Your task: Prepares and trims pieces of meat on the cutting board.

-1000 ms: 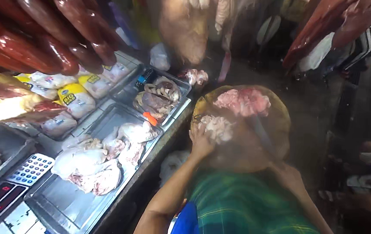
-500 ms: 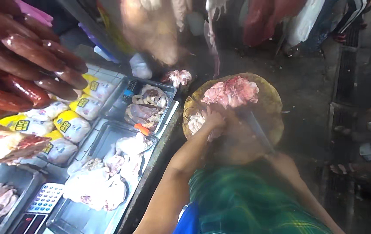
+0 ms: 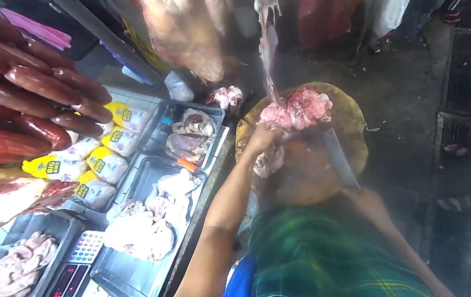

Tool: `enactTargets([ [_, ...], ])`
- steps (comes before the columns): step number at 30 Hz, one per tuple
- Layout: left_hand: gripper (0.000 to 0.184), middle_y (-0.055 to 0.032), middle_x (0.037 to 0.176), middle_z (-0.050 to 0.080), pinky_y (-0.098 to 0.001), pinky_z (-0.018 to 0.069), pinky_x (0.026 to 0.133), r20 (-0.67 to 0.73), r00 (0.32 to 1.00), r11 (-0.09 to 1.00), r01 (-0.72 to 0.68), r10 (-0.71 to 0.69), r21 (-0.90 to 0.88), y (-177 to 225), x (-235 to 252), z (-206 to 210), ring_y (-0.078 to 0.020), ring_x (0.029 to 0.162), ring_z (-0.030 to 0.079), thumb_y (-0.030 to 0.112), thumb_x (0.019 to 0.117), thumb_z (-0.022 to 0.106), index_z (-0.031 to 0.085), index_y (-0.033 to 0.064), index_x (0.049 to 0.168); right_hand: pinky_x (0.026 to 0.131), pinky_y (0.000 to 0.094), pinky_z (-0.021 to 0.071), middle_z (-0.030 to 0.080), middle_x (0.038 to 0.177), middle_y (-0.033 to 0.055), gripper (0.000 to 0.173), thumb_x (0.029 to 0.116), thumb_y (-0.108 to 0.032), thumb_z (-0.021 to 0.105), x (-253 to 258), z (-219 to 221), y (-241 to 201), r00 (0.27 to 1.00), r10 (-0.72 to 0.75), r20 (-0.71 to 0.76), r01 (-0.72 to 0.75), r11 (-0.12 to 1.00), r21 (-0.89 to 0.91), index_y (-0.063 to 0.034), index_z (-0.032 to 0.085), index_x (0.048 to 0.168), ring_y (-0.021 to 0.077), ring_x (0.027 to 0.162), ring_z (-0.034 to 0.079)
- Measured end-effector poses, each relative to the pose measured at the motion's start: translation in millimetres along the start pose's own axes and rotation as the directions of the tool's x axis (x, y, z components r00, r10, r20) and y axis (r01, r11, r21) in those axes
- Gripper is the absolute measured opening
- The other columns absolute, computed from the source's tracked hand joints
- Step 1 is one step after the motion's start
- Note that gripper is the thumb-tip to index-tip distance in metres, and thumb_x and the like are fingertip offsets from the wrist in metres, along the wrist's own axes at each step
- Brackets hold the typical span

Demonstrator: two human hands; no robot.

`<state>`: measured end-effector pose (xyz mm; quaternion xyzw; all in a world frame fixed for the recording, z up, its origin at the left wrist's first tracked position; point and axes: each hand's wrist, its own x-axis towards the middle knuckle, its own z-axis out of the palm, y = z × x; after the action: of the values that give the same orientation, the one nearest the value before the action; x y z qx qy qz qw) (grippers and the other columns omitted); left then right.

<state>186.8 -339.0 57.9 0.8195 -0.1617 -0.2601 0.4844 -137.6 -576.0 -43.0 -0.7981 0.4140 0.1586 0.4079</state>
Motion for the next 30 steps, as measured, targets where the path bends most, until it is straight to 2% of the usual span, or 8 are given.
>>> enactTargets([
  [4,0.062,-0.0173,0.138,0.060,-0.0469,0.0590,0.093,-0.024,0.999,0.997,0.028,-0.030,-0.065,-14.5,18.4,-11.9,-0.0263,0.114,0.067,0.021,0.0989,0.065,0.039,0.0058,0.153,0.060,0.0501,0.0559,0.067,0.083,0.0140,0.064,0.0936,-0.065,0.063,-1.0,-2.9,-2.1,0.999,0.032,0.031,-0.033,0.999,0.029,-0.0074,0.065,0.120,0.0269,0.062,0.064],
  [7,0.050,-0.0179,0.136,0.063,-0.0587,0.0517,0.101,-0.256,0.962,0.965,0.153,-0.096,0.214,-54.9,26.6,-46.0,-0.0337,0.123,0.063,0.023,0.0963,0.061,0.054,0.0103,0.144,0.056,0.0477,0.0558,0.066,0.081,0.0131,0.063,0.0947,-0.063,0.064,-2.7,-4.6,-4.6,0.997,0.050,0.050,-0.053,0.997,0.055,-0.0071,0.063,0.124,0.0251,0.059,0.063],
  [9,0.065,-0.0228,0.147,0.055,-0.0667,0.0393,0.112,-0.183,0.970,0.915,0.214,-0.158,0.343,-88.2,14.8,-59.8,-0.0414,0.136,0.052,0.027,0.0953,0.064,0.044,0.0115,0.155,0.054,0.0460,0.0547,0.065,0.078,0.0121,0.062,0.0948,-0.062,0.065,-3.1,-3.1,-4.5,0.997,0.058,0.048,-0.061,0.996,0.065,-0.0070,0.063,0.124,0.0238,0.056,0.061],
  [12,0.057,-0.0245,0.135,0.063,-0.0670,0.0452,0.105,-0.100,0.949,0.845,0.313,-0.301,0.434,-112.1,-11.8,-53.9,-0.0415,0.127,0.060,0.044,0.1042,0.051,0.050,0.0102,0.150,0.053,0.0457,0.0540,0.064,0.076,0.0117,0.061,0.0953,-0.061,0.064,-4.0,-2.8,-6.7,0.997,0.060,0.046,-0.062,0.996,0.062,-0.0073,0.063,0.123,0.0236,0.055,0.060],
  [15,0.046,-0.0192,0.117,0.071,-0.0645,0.0499,0.098,-0.340,0.914,0.871,0.343,-0.223,0.351,-119.8,-15.9,-56.0,-0.0375,0.114,0.067,0.043,0.1074,0.043,0.070,0.0101,0.125,0.054,0.0463,0.0540,0.065,0.077,0.0122,0.059,0.0958,-0.061,0.064,-3.4,-1.9,-10.5,0.997,0.067,0.038,-0.069,0.996,0.057,-0.0080,0.064,0.123,0.0240,0.056,0.060],
  [20,0.049,-0.0148,0.103,0.071,-0.0438,0.0544,0.091,-0.496,0.868,0.992,-0.054,-0.011,-0.117,-80.7,-20.6,-70.3,-0.0220,0.096,0.067,0.024,0.1111,0.028,0.067,-0.0046,0.112,0.052,0.0442,0.0536,0.064,0.076,0.0113,0.059,0.0960,-0.061,0.064,-7.9,-4.1,-14.7,0.997,0.071,0.038,-0.072,0.997,0.040,-0.0079,0.064,0.121,0.0225,0.054,0.060],
  [24,0.053,-0.0107,0.073,0.068,-0.0500,0.0626,0.074,-0.673,0.734,0.796,-0.355,-0.087,-0.490,-10.3,-48.5,-94.1,-0.0270,0.071,0.072,0.029,0.1125,0.015,0.055,0.0021,0.088,0.050,0.0428,0.0531,0.063,0.075,0.0102,0.059,0.0958,-0.061,0.064,-9.2,-1.8,-13.5,0.997,0.074,0.034,-0.075,0.996,0.038,-0.0081,0.063,0.121,0.0213,0.052,0.059],
  [30,0.056,0.0003,0.058,0.051,-0.0361,0.0540,0.052,-0.674,0.709,0.889,-0.150,-0.209,-0.433,-27.9,-134.5,-114.0,-0.0147,0.050,0.055,0.041,0.1121,0.007,0.045,0.0123,0.084,0.049,0.0414,0.0526,0.062,0.073,0.0087,0.057,0.0977,-0.059,0.062,-13.3,-1.1,-13.6,0.999,0.041,0.029,-0.043,0.997,0.059,-0.0069,0.063,0.122,0.0197,0.051,0.058],
])
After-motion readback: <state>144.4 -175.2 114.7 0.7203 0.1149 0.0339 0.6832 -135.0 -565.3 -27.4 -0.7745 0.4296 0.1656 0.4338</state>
